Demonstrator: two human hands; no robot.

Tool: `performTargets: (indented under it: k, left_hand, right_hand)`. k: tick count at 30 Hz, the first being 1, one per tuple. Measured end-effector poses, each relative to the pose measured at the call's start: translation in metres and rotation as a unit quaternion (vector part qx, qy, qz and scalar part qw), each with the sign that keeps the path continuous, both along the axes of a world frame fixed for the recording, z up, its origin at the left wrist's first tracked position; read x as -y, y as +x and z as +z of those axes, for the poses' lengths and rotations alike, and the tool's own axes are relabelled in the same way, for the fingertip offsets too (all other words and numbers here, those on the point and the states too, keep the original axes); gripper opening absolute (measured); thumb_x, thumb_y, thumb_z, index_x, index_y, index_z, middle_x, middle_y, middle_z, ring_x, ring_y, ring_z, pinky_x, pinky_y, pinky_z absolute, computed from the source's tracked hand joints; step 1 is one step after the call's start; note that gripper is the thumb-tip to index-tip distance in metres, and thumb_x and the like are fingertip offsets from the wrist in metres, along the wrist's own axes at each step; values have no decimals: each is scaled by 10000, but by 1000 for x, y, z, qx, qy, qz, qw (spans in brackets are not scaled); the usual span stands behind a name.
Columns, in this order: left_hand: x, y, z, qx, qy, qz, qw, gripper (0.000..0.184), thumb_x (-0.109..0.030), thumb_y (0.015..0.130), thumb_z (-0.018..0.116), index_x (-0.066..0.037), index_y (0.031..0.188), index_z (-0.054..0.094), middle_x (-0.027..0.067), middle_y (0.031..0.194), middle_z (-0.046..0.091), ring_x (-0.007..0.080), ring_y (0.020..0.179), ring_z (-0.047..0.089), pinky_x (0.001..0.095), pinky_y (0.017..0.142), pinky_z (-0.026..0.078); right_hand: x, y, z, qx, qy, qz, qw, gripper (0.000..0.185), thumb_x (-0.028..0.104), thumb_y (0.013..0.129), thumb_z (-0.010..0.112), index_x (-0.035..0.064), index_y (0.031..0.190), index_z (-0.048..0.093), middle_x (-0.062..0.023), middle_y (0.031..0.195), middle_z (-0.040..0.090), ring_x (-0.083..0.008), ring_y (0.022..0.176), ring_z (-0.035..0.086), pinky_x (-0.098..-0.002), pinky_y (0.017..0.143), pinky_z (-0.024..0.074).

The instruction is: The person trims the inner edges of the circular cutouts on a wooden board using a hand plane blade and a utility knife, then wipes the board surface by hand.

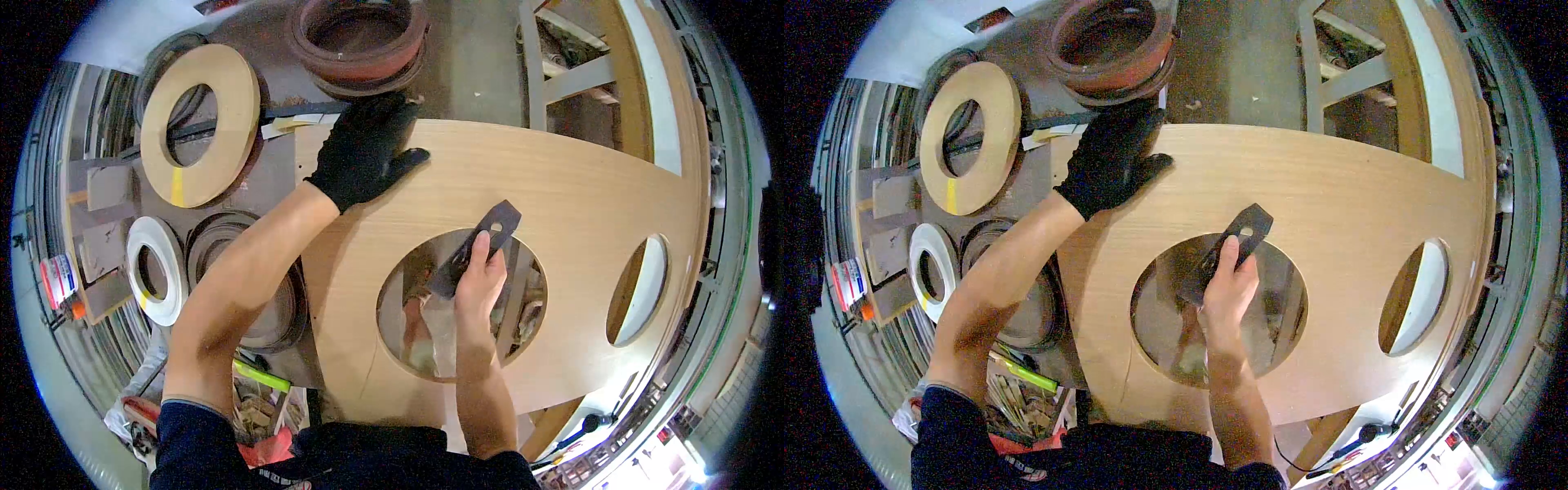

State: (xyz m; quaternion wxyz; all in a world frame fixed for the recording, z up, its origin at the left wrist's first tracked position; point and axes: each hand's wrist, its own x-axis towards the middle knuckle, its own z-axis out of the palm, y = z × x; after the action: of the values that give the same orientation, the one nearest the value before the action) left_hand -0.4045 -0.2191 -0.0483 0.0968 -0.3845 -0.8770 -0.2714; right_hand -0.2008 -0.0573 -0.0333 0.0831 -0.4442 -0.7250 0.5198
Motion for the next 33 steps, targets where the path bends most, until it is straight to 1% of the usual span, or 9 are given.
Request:
performTargets:
  k: [2, 3, 7, 10, 18, 21, 24, 31, 33]
  left_hand:
    - [-5, 0, 1, 26, -21, 11, 999, 630, -452, 908, 659, -12, 1344, 545, 264, 1271, 590, 436, 1170, 556, 526, 1000, 440]
    - [-5, -1, 7, 60, -59, -2, 996, 571, -443, 908, 652, 2, 1258, 575, 247, 1147, 616, 434, 1087, 574, 524, 932, 457]
    - [-5, -2, -1, 40, -11, 11, 999, 514, -423, 889, 676, -1, 1171, 599, 233, 1040, 619, 433, 990, 588, 525, 868, 464]
    - [-4, -2, 0, 22, 9, 7, 1000, 498, -413, 877, 690, -4, 1147, 601, 231, 1007, 612, 426, 946, 590, 522, 842, 466]
    - [-10, -2, 0, 53, -22, 11, 998, 486, -379, 853, 715, 1, 1134, 599, 224, 996, 612, 415, 937, 586, 514, 840, 468]
    - [-10, -1, 0, 48, -11, 11, 999, 493, -377, 851, 718, 4, 1140, 598, 221, 1004, 612, 413, 948, 583, 513, 845, 467]
    - [-10, -1, 0, 54, -11, 14, 998, 502, -376, 852, 717, 8, 1153, 596, 221, 1011, 611, 411, 952, 582, 513, 848, 466]
    - [-14, 4, -5, 31, -23, 35, 999, 490, -374, 864, 706, 10, 1148, 594, 228, 1002, 607, 419, 947, 581, 519, 853, 461]
    - [-12, 6, -6, 43, -8, 29, 999, 490, -383, 869, 702, 11, 1140, 595, 230, 990, 606, 422, 937, 582, 522, 849, 461]
  right_hand:
    - [9, -7, -3, 5, -12, -11, 1000, 396, 330, 1057, 556, -34, 935, 652, -53, 739, 629, -126, 694, 541, -338, 642, 472]
    - [10, -11, -7, -10, -20, -24, 999, 403, 331, 1054, 562, -32, 908, 658, -50, 718, 627, -125, 676, 537, -340, 630, 471]
    - [6, -14, -9, 2, -7, -26, 1000, 424, 334, 1038, 582, -36, 851, 669, -49, 675, 627, -119, 633, 527, -328, 592, 463]
    - [3, -10, 3, 13, -30, 2, 999, 378, 292, 1067, 540, -41, 943, 668, -48, 820, 679, -104, 717, 572, -280, 659, 487]
    - [11, -30, 10, 66, -44, -74, 994, 383, 302, 1059, 530, -43, 955, 661, -26, 794, 638, -108, 681, 544, -287, 625, 460]
    - [13, -30, 2, 55, 7, -75, 996, 403, 347, 1039, 557, -26, 912, 638, -36, 703, 615, -118, 618, 551, -308, 570, 466]
    - [16, -38, 13, 96, -24, -71, 993, 399, 320, 1066, 513, -47, 999, 655, -36, 815, 634, -126, 701, 549, -306, 655, 472]
    - [22, -40, 2, 100, 28, -35, 994, 481, 385, 1077, 496, -45, 947, 669, -48, 814, 663, -128, 725, 573, -290, 665, 476]
    - [14, -32, 5, 76, -57, -12, 995, 495, 404, 1076, 500, -36, 932, 673, -39, 803, 660, -110, 719, 566, -277, 660, 473]
